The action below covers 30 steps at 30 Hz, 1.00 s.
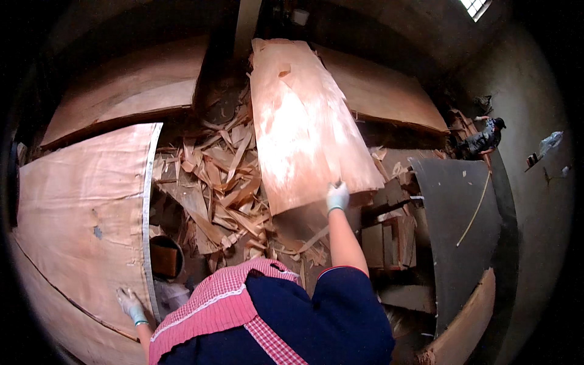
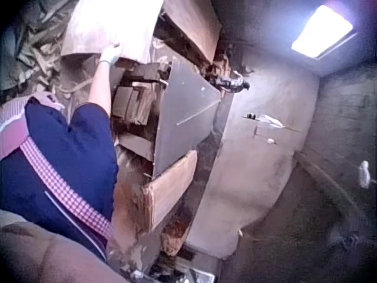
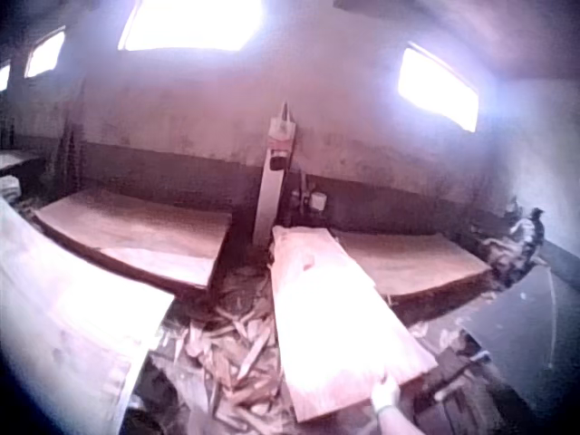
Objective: The person prepares thin sheets of wood veneer by handling, positioning, and trimming them on a large wooden stack. The person uses a small hand tool to cut and shape the veneer sheets, moving them aside or overlapping them as they work.
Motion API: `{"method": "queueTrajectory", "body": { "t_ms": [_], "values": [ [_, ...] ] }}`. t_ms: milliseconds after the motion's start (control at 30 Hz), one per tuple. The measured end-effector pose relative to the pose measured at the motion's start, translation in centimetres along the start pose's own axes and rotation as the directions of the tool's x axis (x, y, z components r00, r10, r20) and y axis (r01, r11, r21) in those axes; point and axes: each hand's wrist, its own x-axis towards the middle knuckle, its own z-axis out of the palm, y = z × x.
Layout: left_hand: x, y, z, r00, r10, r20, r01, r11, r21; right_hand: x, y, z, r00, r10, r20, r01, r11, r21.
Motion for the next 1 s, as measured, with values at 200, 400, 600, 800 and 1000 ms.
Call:
{"method": "queueTrajectory", "body": {
  "t_ms": [200,400,600,800,1000],
  "values": [
    [-0.9,5.3,0.6,0.997,0.064,-0.05,-0.073,0.971,-0.226,7.6,3.7,3.7,0.944,0.28,0.177,-0.201,0.909,-0.365],
    [-4.1,15.4,1.2,0.989,0.145,0.006,-0.123,0.859,-0.497,10.9,5.1,3.3,0.977,0.04,0.212,0.012,0.971,-0.237],
    [-4.0,19.4,0.7,0.986,0.165,-0.034,-0.149,0.765,-0.626,14.3,7.4,9.2,0.922,-0.244,0.302,0.23,0.97,0.08],
    [-4.9,23.4,-2.6,0.971,0.23,-0.073,-0.235,0.84,-0.489,17.9,6.0,3.0,0.904,-0.257,0.342,0.138,0.932,0.335],
    [-9.4,20.3,-1.8,0.977,0.197,0.077,-0.131,0.851,-0.508,14.3,-10.4,-2.8,0.732,-0.595,0.332,0.369,0.756,0.541]
  ]
}}
